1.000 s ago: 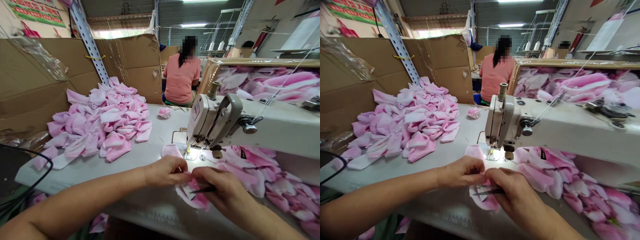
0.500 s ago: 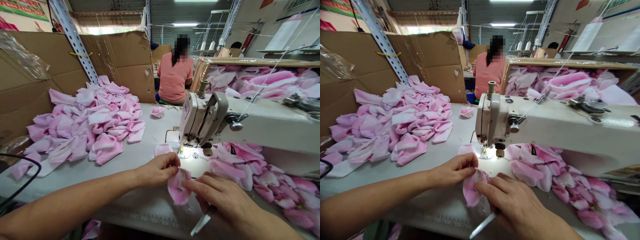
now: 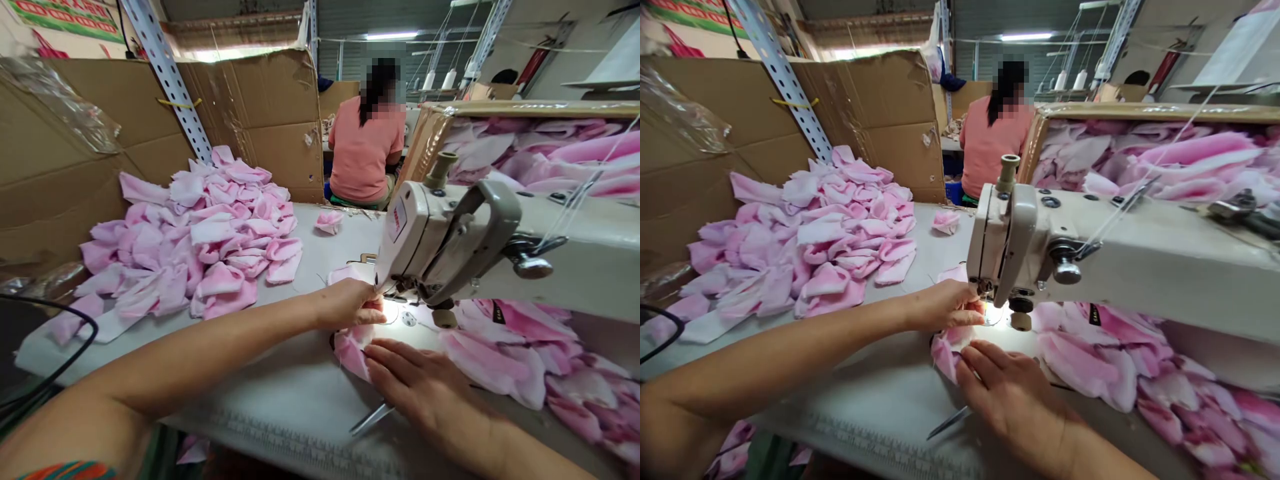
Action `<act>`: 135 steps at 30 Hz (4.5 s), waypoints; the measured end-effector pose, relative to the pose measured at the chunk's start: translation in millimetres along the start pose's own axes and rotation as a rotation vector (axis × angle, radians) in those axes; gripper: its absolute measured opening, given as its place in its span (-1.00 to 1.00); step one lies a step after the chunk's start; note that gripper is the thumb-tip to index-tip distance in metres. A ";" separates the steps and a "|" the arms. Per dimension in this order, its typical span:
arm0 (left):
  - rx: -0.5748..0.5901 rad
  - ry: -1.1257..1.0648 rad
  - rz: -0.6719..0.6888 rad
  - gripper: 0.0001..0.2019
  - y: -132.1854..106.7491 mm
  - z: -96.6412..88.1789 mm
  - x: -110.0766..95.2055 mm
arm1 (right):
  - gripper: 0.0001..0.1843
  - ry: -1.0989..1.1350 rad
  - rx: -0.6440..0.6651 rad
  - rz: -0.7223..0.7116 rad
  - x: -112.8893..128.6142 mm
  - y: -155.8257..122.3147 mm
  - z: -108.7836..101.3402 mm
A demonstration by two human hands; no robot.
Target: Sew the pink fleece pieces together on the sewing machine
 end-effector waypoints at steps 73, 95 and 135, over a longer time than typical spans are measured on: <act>-0.293 0.427 0.204 -0.72 -28.5 -22.3 48.4 | -0.73 0.255 0.028 0.190 -9.7 -5.0 4.1; -0.337 0.380 0.332 -0.83 -55.1 31.3 -19.8 | -0.74 0.245 -0.038 0.394 -11.9 -7.8 13.7; -0.345 0.107 0.410 -0.72 -48.7 27.2 -24.7 | -0.95 0.358 0.015 0.394 -15.2 -2.4 4.6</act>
Point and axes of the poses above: each hand's wrist, its own y-axis towards the middle knuckle, its own z-axis out of the palm, x = y × z, the point moved 1 cm from there along y, towards the middle knuckle, and after that the axes turned 9 degrees about -y, right-handed, at the moved point
